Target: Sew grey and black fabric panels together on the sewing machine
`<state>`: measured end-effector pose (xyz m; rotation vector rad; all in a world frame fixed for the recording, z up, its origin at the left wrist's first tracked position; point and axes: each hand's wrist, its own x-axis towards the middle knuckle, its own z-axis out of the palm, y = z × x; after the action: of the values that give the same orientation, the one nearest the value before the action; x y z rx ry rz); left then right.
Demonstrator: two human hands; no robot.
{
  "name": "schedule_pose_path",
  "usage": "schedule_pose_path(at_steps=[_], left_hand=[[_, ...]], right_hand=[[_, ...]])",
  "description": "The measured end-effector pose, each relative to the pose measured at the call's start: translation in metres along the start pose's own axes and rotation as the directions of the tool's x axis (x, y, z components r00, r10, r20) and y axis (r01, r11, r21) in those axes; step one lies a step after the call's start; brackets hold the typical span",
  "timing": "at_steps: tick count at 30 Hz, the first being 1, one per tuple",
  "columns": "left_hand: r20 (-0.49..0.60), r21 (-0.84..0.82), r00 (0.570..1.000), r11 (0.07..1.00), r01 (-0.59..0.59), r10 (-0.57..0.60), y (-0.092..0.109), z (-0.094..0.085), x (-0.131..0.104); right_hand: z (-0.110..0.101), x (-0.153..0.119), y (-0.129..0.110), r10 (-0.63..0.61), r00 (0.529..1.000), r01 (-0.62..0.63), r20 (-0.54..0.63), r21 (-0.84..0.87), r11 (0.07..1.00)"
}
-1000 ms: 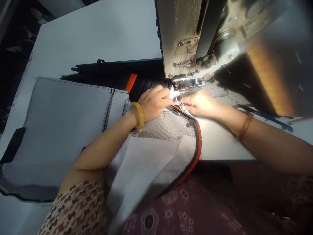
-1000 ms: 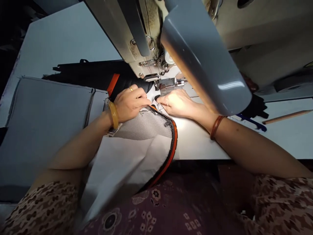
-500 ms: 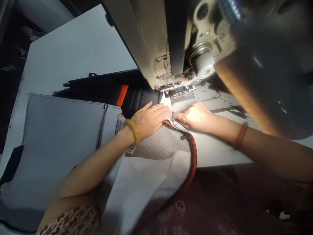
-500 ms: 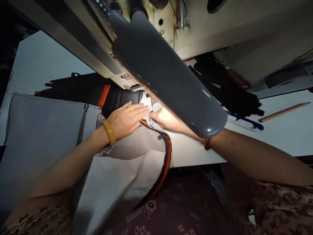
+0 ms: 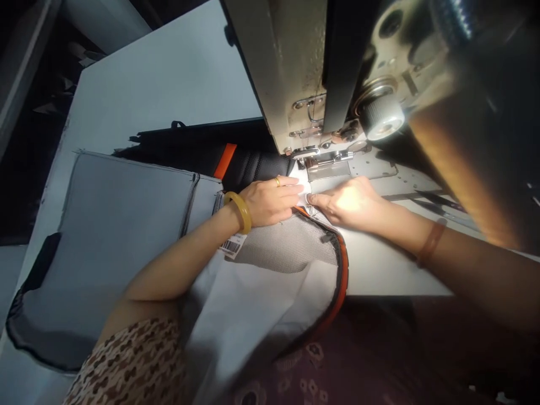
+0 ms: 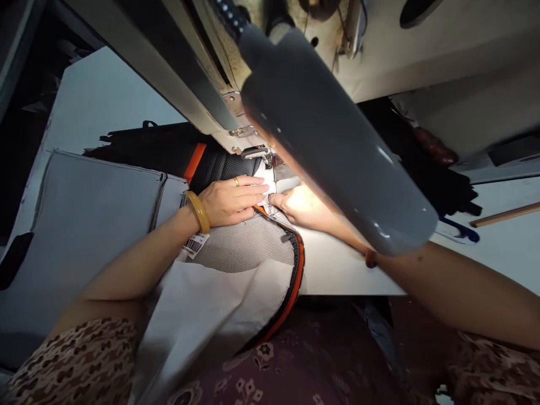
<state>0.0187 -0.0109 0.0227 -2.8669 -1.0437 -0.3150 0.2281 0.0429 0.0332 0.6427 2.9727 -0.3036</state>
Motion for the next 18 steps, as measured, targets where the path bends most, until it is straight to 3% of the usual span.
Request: schedule_pose_path(at_steps=[3, 10, 15, 18], left_hand=[[0.045, -0.005, 0.999, 1.000, 0.018, -0.018, -0.006, 0.004, 0.000], [0.014, -0.067, 0.997, 0.995, 0.078, -0.077, -0.020, 0.012, 0.004], [0.071, -0.100, 0.992, 0.988, 0.115, -0.108, -0.026, 0.012, 0.010], [0.139, -0.085, 0.975, 0.979, 0.186, -0.174, -0.019, 0.005, 0.014]], right_hand=[[0.004, 0.004, 0.005, -0.002, 1.000, 0.000, -0.027, -0.041, 0.999], [0.005, 0.012, 0.017, -0.046, 0.994, 0.047, -0.100, 0.007, 0.999], [0.000, 0.013, 0.017, 0.009, 0.997, -0.007, -0.079, 0.027, 1.000], [0.000, 0.012, 0.017, 0.005, 0.997, -0.001, -0.082, 0.045, 0.999]])
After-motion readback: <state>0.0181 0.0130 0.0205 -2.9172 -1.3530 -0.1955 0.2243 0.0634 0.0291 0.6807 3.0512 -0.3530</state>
